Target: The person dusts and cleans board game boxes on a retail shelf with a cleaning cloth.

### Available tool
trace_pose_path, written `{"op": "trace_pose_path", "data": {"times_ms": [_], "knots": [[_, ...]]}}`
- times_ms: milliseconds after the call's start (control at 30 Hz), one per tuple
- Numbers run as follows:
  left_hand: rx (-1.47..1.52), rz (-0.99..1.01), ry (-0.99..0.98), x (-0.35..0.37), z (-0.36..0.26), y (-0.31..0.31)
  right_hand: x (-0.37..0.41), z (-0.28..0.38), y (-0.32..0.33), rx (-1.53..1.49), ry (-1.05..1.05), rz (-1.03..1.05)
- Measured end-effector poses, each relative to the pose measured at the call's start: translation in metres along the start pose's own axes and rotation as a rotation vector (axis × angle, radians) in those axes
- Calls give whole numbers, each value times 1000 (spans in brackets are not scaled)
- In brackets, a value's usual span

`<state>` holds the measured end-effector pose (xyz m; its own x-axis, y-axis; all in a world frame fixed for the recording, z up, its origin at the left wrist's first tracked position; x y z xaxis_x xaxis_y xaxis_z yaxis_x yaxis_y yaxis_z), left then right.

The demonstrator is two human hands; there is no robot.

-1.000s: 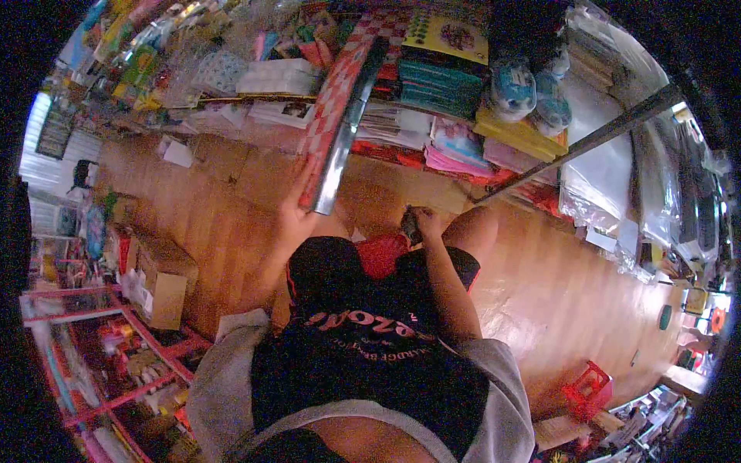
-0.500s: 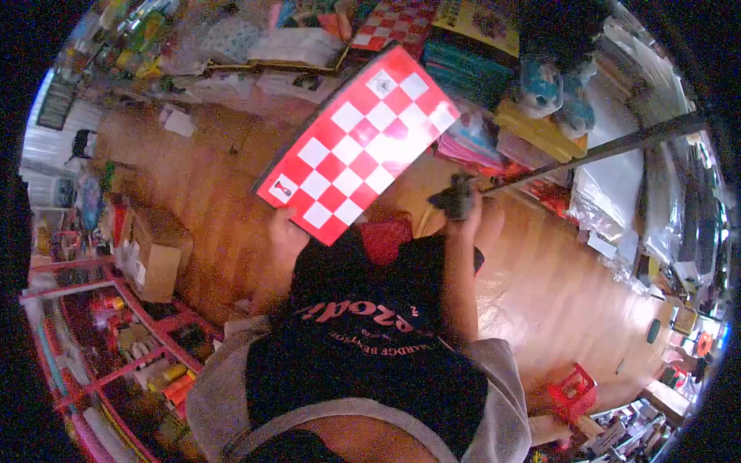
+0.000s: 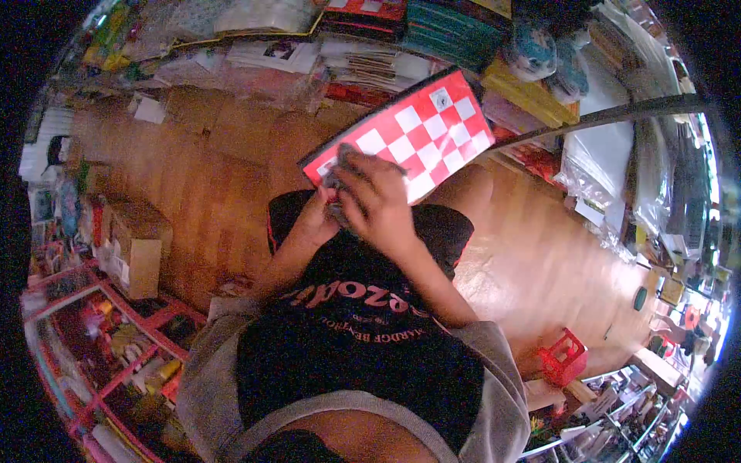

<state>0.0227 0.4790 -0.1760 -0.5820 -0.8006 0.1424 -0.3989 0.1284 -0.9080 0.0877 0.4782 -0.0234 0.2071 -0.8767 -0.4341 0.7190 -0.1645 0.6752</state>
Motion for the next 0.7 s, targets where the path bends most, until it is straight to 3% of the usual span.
{"op": "trace_pose_path", "data": {"times_ms": [133,200,400,467,567,633,700], "knots": [[-36,-33,13,8,-4,-8,-3,14,-25,85,36,110],[-46,-174,73,12,-1,7,-5,-2,-30,37,1,135],[-118,-159,70,20,2,17,-27,-85,29,185,-64,-119],[-153,-119,40,21,-3,14,-21,-126,50,144,-182,-251],[-175,-119,34,19,-5,4,-8,-149,55,211,-228,-273],[-132,-127,50,19,-3,6,-6,-130,52,182,-181,-270],[-88,-136,75,18,2,9,-4,-90,27,65,-71,-129]]}}
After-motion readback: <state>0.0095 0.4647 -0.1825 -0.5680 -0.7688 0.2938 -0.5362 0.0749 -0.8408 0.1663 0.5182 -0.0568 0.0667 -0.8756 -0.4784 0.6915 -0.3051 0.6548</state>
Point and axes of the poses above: each hand's wrist, its own x-axis away from the middle knuckle, its own y-axis out of the back of the hand, z = x × y, the point moved 10 cm from there along -x, towards the middle knuckle, and after that the axes turned 4 degrees about z, right-handed, at the moved point
